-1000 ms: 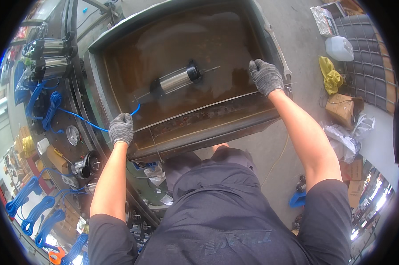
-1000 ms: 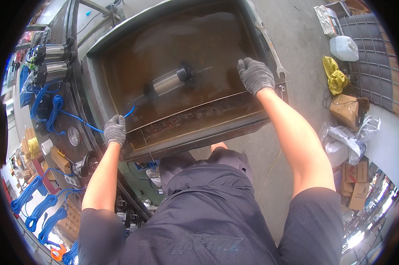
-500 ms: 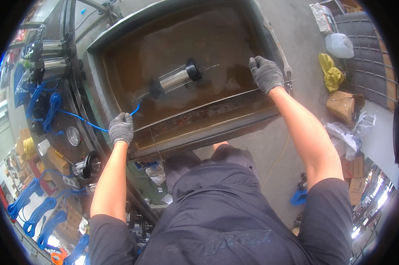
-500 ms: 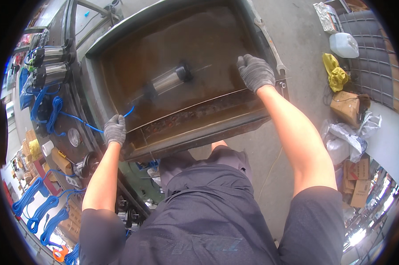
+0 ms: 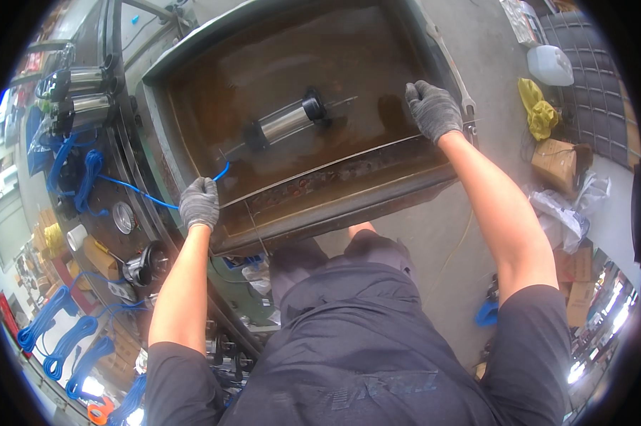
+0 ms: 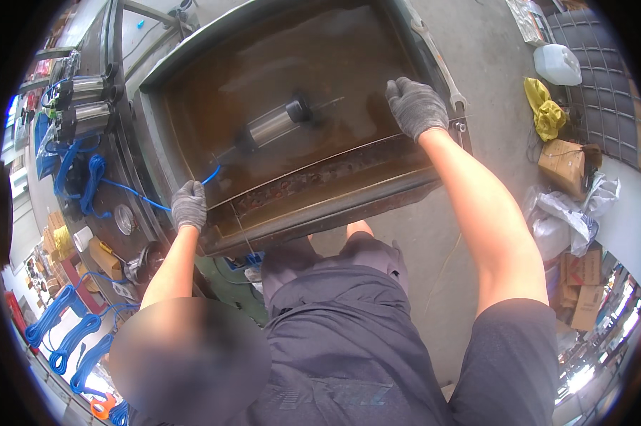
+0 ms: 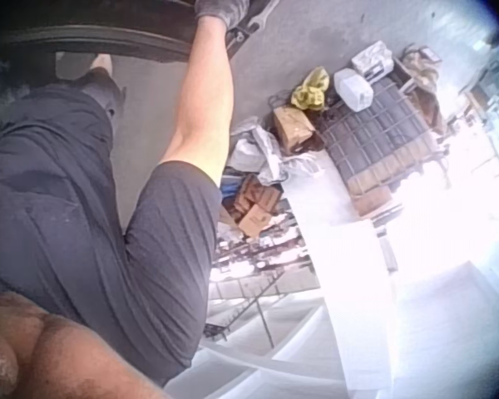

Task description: Testing a cylindrical water pump for leaks by submerging it in a tank of water and inspecting it.

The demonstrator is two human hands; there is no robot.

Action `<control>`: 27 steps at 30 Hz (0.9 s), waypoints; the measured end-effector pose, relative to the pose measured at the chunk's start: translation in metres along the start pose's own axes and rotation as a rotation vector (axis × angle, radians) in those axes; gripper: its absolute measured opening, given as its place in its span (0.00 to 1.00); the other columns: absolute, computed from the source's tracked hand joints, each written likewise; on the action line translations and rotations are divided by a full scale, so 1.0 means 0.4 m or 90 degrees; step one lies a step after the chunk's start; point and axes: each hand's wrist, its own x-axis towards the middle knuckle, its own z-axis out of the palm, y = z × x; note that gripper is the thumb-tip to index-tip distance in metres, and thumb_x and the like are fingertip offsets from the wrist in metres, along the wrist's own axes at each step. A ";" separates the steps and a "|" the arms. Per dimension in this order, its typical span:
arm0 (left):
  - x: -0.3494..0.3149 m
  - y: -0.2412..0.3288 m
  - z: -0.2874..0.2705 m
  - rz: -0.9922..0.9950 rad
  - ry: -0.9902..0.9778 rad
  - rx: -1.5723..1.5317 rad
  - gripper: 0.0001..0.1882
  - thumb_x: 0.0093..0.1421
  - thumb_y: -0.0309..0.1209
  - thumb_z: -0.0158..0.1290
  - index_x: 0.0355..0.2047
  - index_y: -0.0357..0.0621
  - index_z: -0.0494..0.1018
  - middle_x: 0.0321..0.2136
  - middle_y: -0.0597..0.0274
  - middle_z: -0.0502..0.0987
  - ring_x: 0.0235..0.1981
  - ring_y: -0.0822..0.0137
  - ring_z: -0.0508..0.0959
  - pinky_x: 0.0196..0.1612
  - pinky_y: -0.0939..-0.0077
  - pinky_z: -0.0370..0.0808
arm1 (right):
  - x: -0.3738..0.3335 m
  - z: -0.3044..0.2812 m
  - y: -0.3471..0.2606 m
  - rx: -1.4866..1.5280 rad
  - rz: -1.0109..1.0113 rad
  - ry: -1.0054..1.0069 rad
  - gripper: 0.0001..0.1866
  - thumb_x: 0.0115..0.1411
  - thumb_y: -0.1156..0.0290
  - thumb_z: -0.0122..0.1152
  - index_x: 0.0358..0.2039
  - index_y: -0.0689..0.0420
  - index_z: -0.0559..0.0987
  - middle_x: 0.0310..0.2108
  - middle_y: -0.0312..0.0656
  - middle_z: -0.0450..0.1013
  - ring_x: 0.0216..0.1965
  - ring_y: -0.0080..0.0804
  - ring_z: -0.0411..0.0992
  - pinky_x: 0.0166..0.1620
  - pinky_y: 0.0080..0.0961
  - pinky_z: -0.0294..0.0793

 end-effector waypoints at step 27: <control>0.230 0.662 0.169 -0.075 -0.476 -0.099 0.27 0.72 0.53 0.54 0.45 0.37 0.78 0.30 0.54 0.84 0.19 0.67 0.75 0.22 0.68 0.73 | 0.000 0.012 0.043 0.105 -0.026 0.062 0.21 0.75 0.52 0.48 0.40 0.55 0.82 0.39 0.50 0.82 0.45 0.53 0.80 0.51 0.49 0.78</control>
